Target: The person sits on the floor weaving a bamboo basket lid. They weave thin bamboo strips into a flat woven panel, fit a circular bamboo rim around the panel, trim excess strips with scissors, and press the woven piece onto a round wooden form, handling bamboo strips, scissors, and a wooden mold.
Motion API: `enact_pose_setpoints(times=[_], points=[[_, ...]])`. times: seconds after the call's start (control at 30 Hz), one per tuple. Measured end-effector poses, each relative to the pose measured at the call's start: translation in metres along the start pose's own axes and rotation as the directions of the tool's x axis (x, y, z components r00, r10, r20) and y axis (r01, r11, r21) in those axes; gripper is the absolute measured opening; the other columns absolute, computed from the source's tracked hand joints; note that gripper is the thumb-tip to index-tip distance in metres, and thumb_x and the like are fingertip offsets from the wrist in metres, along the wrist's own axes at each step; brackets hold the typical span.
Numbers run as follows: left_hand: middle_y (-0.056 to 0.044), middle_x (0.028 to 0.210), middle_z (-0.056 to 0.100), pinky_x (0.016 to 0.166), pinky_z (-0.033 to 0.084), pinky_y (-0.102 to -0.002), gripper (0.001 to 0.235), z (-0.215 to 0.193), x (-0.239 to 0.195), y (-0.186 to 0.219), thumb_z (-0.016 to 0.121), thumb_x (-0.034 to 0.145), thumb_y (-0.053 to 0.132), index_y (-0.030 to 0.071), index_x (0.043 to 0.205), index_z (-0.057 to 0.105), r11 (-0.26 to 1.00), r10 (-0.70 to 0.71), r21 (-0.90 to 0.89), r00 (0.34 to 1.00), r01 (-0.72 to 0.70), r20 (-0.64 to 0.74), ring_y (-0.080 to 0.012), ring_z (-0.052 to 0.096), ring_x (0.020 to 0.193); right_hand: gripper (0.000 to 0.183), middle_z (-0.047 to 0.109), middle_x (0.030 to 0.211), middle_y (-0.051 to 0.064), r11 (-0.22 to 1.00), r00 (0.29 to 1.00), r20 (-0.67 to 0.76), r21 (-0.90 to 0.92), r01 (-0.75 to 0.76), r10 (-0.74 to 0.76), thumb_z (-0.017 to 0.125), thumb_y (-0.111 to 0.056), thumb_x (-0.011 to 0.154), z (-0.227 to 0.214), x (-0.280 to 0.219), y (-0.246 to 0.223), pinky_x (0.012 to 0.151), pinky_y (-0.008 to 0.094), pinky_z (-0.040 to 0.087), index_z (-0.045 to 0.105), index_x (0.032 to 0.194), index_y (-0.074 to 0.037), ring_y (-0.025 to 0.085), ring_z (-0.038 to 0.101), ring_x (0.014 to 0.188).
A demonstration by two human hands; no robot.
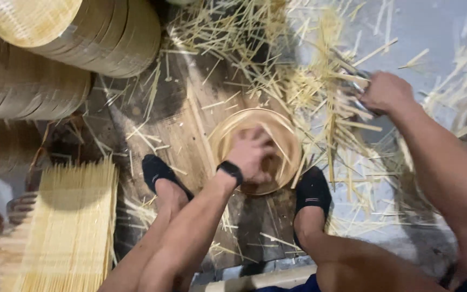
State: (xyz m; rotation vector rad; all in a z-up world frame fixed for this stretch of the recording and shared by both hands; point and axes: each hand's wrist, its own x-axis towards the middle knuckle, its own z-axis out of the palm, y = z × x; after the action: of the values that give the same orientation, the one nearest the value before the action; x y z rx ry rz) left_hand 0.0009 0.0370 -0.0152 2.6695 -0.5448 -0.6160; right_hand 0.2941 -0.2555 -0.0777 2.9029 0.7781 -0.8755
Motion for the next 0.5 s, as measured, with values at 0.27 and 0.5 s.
enact_pose_setpoints(times=[0.27, 0.5], points=[[-0.027, 0.137, 0.045, 0.107, 0.036, -0.063, 0.112, 0.02, -0.034, 0.014, 0.085, 0.064, 0.062, 0.015, 0.155, 0.041, 0.724, -0.69, -0.349, 0.618, 0.595, -0.377, -0.0481, 0.04, 0.127, 0.044, 0.08, 0.082, 0.012, 0.988, 0.783, 0.621, 0.094, -0.121, 0.037, 0.077, -0.049, 0.076, 0.04, -0.151, 0.148, 0.074, 0.044, 0.061, 0.087, 0.091, -0.01, 0.025, 0.077, 0.071], [-0.026, 0.129, 0.048, 0.107, 0.039, -0.061, 0.113, -0.011, -0.023, 0.035, 0.084, 0.064, 0.07, 0.015, 0.154, 0.041, 0.623, -0.773, -0.469, 0.585, 0.626, -0.246, -0.0473, 0.046, 0.121, 0.019, 0.084, 0.077, 0.006, 0.986, 0.63, 0.761, 0.087, 0.141, -0.157, 0.083, -0.028, 0.073, 0.09, -0.037, 0.101, 0.069, 0.036, 0.055, 0.086, 0.081, -0.011, 0.018, 0.074, 0.07]])
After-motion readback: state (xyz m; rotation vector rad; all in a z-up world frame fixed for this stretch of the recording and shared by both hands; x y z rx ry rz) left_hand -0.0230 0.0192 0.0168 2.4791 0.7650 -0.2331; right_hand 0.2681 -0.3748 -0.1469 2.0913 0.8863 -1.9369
